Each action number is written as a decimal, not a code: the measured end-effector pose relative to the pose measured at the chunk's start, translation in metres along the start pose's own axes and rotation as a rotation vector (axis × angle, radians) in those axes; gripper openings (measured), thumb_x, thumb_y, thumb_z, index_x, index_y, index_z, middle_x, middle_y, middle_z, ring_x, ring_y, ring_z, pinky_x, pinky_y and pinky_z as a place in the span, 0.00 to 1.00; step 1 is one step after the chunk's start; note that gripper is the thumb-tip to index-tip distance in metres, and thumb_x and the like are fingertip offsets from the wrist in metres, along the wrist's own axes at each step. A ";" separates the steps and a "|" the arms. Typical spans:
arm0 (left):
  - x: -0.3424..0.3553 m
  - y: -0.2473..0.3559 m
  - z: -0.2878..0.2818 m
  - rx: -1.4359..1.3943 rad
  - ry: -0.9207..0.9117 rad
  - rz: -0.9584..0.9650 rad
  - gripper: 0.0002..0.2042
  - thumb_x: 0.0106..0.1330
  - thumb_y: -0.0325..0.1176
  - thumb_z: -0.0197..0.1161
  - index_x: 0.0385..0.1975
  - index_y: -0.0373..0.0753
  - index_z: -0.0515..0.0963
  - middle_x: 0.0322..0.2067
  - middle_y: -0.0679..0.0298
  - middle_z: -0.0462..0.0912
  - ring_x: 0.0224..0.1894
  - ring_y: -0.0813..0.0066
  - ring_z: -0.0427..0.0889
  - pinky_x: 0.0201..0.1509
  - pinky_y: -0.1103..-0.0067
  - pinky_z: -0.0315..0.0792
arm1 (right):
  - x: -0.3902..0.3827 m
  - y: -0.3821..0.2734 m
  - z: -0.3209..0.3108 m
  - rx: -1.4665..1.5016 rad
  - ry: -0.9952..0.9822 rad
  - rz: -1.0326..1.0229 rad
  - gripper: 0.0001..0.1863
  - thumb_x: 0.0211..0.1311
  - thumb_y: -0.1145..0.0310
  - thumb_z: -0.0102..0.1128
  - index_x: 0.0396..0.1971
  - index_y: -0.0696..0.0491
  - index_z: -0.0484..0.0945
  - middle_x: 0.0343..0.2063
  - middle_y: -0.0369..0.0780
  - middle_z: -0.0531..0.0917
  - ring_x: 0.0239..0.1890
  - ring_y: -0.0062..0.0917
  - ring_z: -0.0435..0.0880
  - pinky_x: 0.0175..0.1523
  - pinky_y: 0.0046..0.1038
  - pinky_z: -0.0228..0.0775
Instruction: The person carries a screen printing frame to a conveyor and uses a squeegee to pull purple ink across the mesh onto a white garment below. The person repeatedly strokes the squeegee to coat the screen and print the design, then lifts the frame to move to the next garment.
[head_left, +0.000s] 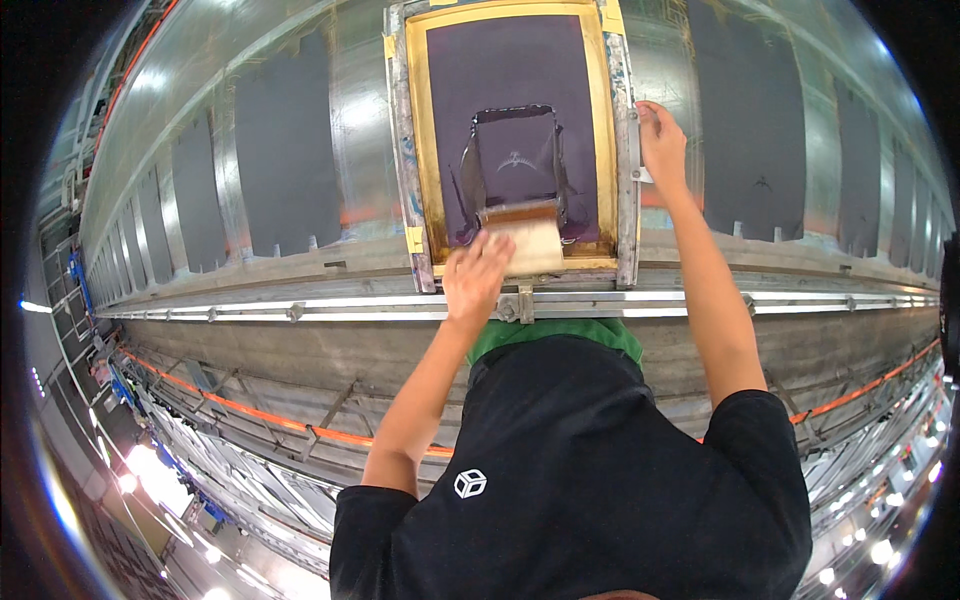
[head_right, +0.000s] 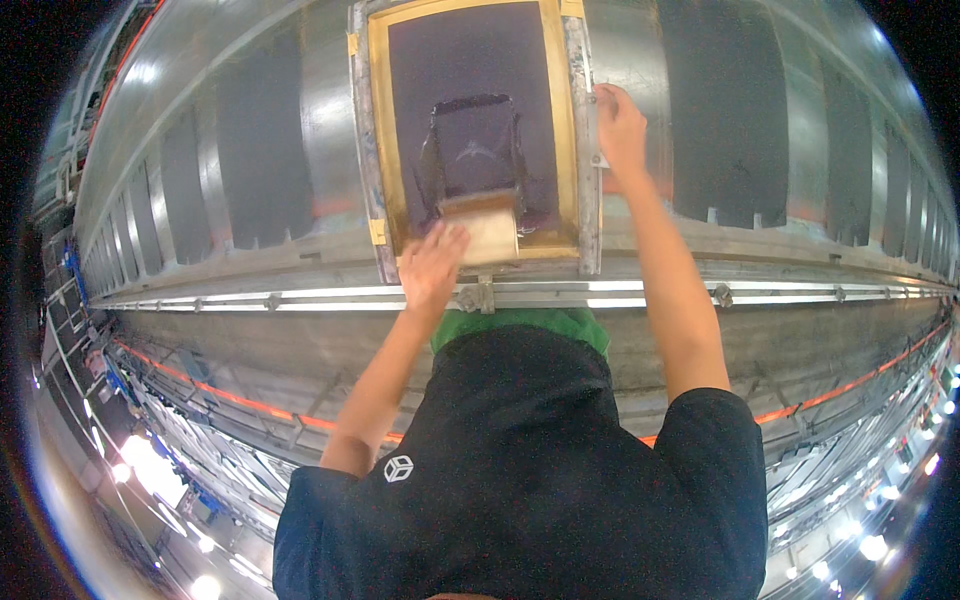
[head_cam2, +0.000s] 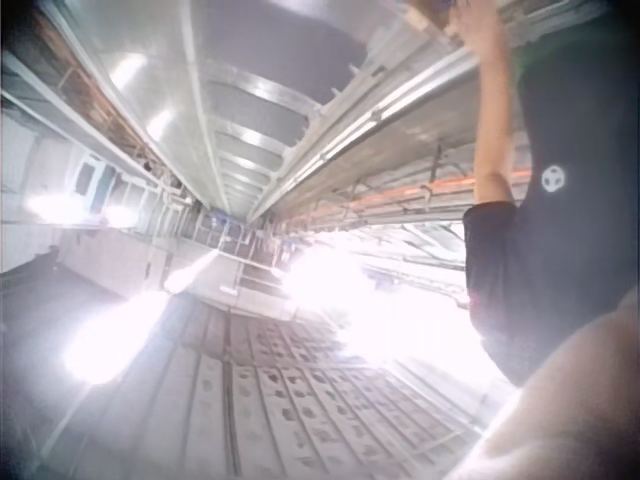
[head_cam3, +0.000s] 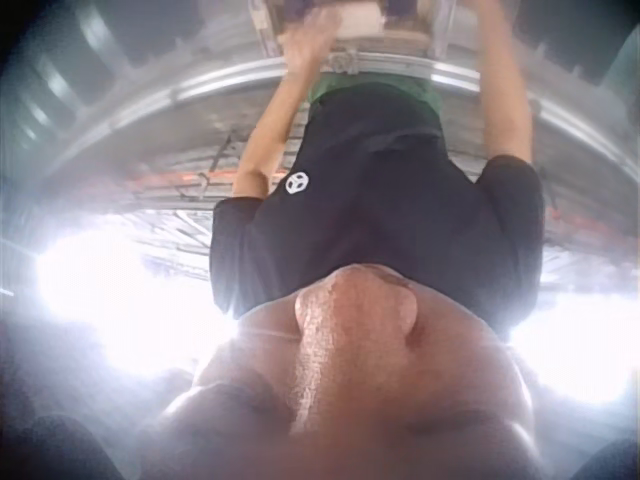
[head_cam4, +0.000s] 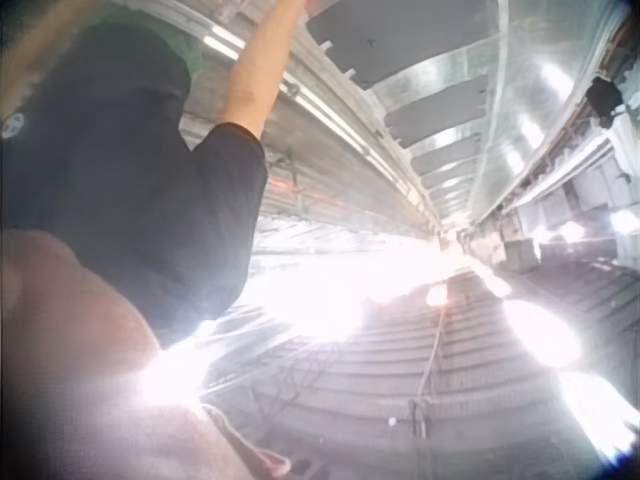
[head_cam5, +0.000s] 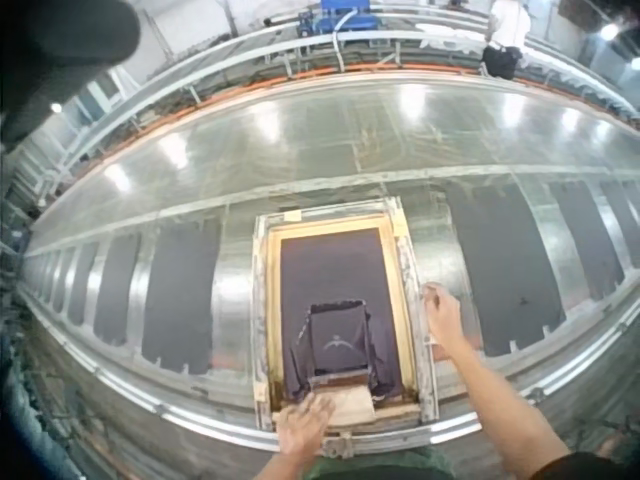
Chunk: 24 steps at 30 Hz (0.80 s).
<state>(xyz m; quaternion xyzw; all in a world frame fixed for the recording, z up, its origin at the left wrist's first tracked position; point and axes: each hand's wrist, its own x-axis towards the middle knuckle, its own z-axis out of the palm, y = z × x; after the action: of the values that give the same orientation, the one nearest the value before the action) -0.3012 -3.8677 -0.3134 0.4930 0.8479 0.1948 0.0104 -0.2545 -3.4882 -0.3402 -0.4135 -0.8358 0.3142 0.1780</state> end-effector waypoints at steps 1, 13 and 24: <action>0.017 -0.010 0.007 -0.011 0.041 -0.004 0.27 0.55 0.22 0.67 0.56 0.51 0.81 0.56 0.72 0.84 0.61 0.68 0.81 0.54 0.68 0.71 | 0.001 0.003 -0.006 -0.169 0.013 -0.127 0.16 0.69 0.56 0.60 0.50 0.48 0.84 0.42 0.47 0.84 0.43 0.37 0.81 0.51 0.36 0.72; 0.147 -0.052 -0.008 -0.130 -0.023 -0.055 0.22 0.53 0.19 0.63 0.49 0.47 0.82 0.50 0.69 0.86 0.53 0.67 0.84 0.42 0.69 0.70 | -0.062 -0.109 0.013 -0.166 -0.307 -0.547 0.21 0.47 0.72 0.72 0.46 0.52 0.84 0.48 0.37 0.84 0.48 0.34 0.79 0.54 0.36 0.73; 0.140 -0.048 -0.019 -0.163 0.073 -0.014 0.22 0.52 0.18 0.64 0.48 0.47 0.82 0.49 0.66 0.87 0.54 0.64 0.85 0.45 0.69 0.73 | -0.071 -0.111 0.005 -0.111 -0.210 -0.559 0.23 0.49 0.74 0.70 0.49 0.48 0.83 0.48 0.34 0.85 0.47 0.34 0.79 0.53 0.36 0.72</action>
<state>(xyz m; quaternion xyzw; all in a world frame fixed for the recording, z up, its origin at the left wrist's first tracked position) -0.4171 -3.7774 -0.2875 0.4772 0.8324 0.2810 0.0211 -0.2790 -3.5980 -0.2722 -0.1418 -0.9470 0.2478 0.1471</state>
